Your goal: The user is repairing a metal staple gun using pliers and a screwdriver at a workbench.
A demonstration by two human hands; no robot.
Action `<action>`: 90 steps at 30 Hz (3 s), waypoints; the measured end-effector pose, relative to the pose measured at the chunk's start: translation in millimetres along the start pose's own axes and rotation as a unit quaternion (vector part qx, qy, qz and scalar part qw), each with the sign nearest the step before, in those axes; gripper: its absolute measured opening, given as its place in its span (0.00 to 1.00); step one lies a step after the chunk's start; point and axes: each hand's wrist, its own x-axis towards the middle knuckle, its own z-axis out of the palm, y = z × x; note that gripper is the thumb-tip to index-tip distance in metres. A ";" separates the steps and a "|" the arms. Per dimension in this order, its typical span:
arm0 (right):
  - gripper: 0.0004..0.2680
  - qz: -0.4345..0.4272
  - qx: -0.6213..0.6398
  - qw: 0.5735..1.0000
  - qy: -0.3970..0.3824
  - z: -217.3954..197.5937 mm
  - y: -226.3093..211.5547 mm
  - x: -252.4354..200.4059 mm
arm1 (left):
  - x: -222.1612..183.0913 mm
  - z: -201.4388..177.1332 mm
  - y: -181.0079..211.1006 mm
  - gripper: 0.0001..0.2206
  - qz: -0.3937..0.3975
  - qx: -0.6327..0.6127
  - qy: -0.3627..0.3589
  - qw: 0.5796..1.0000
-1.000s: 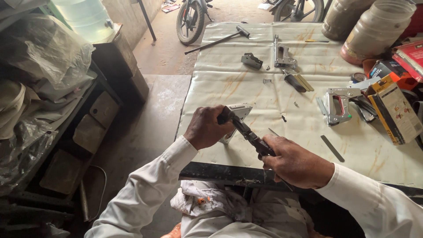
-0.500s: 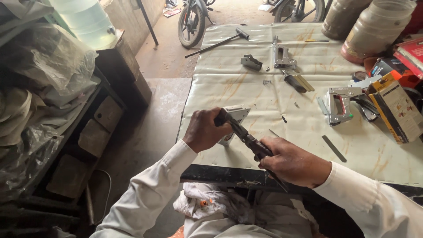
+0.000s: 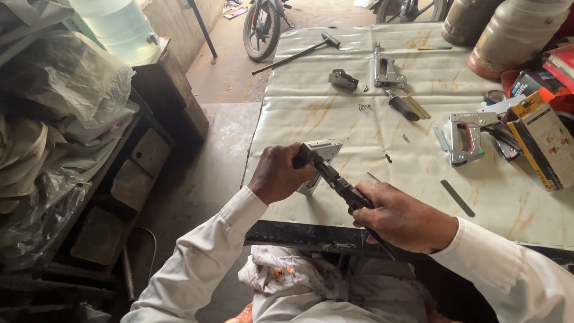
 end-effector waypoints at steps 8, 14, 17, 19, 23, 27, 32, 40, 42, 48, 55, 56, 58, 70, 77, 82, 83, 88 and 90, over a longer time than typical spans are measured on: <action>0.09 0.130 0.111 0.985 0.003 -1.3 -14.9 -1.5 | 0.6 2.5 0.7 0.11 0.009 -0.009 0.001 1.000; 0.10 -0.314 -0.253 0.914 0.036 1.0 49.2 6.3 | 0.3 2.2 0.8 0.11 0.011 -0.004 0.012 1.000; 0.11 -0.338 -0.263 0.903 0.046 -1.1 46.0 5.6 | 0.7 -0.2 2.6 0.11 0.007 0.002 0.000 1.000; 0.11 -0.335 -0.275 0.900 0.047 -2.6 43.7 5.0 | 1.2 -0.6 2.6 0.10 0.007 0.001 -0.007 1.000; 0.06 -0.016 0.016 0.999 -0.048 -6.1 27.9 5.2 | 2.8 -1.2 0.5 0.10 0.013 -0.011 -0.023 1.000; 0.10 0.123 0.137 0.983 -0.020 -11.2 -15.1 -3.5 | 4.9 -3.2 2.9 0.11 0.004 -0.001 -0.035 0.999; 0.09 -0.129 -0.057 0.990 0.013 -8.3 13.9 2.7 | 5.6 -1.1 3.6 0.11 0.013 -0.001 -0.032 0.999; 0.09 0.139 0.089 0.986 -0.010 -11.0 -11.3 2.2 | 5.9 2.0 -2.3 0.11 0.023 0.023 -0.023 0.999; 0.08 0.133 0.155 0.979 -0.014 -8.9 -3.9 5.3 | 6.6 0.8 -3.1 0.11 0.028 0.016 -0.018 0.999; 0.08 0.113 0.229 0.967 -0.016 -3.6 18.9 10.2 | 8.0 -3.3 -3.3 0.11 -0.007 0.018 -0.042 0.999; 0.08 0.082 0.189 0.978 -0.037 -7.8 12.2 9.1 | 6.2 -9.4 10.3 0.12 -0.042 -0.035 -0.062 0.997; 0.08 0.108 0.189 0.975 -0.033 -8.8 5.6 8.5 | 6.6 -8.2 7.4 0.12 -0.023 -0.025 -0.054 0.998; 0.09 0.135 0.191 0.972 -0.027 -9.7 -1.5 6.3 | 8.3 -6.4 2.6 0.12 -0.003 -0.015 -0.049 0.999; 0.13 0.014 -0.260 0.951 0.166 31.4 131.1 30.7 | 15.8 -21.9 -2.9 0.13 -0.113 -0.068 -0.080 0.988; 0.22 -0.082 -0.043 0.966 0.239 5.3 102.9 80.8 | 20.5 -12.0 -34.9 0.13 -0.005 -0.087 -0.089 0.992; 0.15 -0.206 0.337 0.913 0.103 24.4 120.0 126.3 | 20.6 -6.9 -34.0 0.15 0.014 -0.135 -0.136 0.981; 0.15 -0.197 0.407 0.885 0.107 26.0 112.1 124.5 | 20.7 -6.4 -36.2 0.14 0.022 -0.146 -0.133 0.980; 0.11 -0.189 0.456 0.853 0.169 35.2 124.3 128.3 | 26.9 -6.0 -42.4 0.13 0.017 -0.181 -0.140 0.973; 0.11 -0.198 0.448 0.852 0.184 31.3 105.2 120.4 | 32.0 -4.7 -42.4 0.12 0.021 -0.170 -0.150 0.974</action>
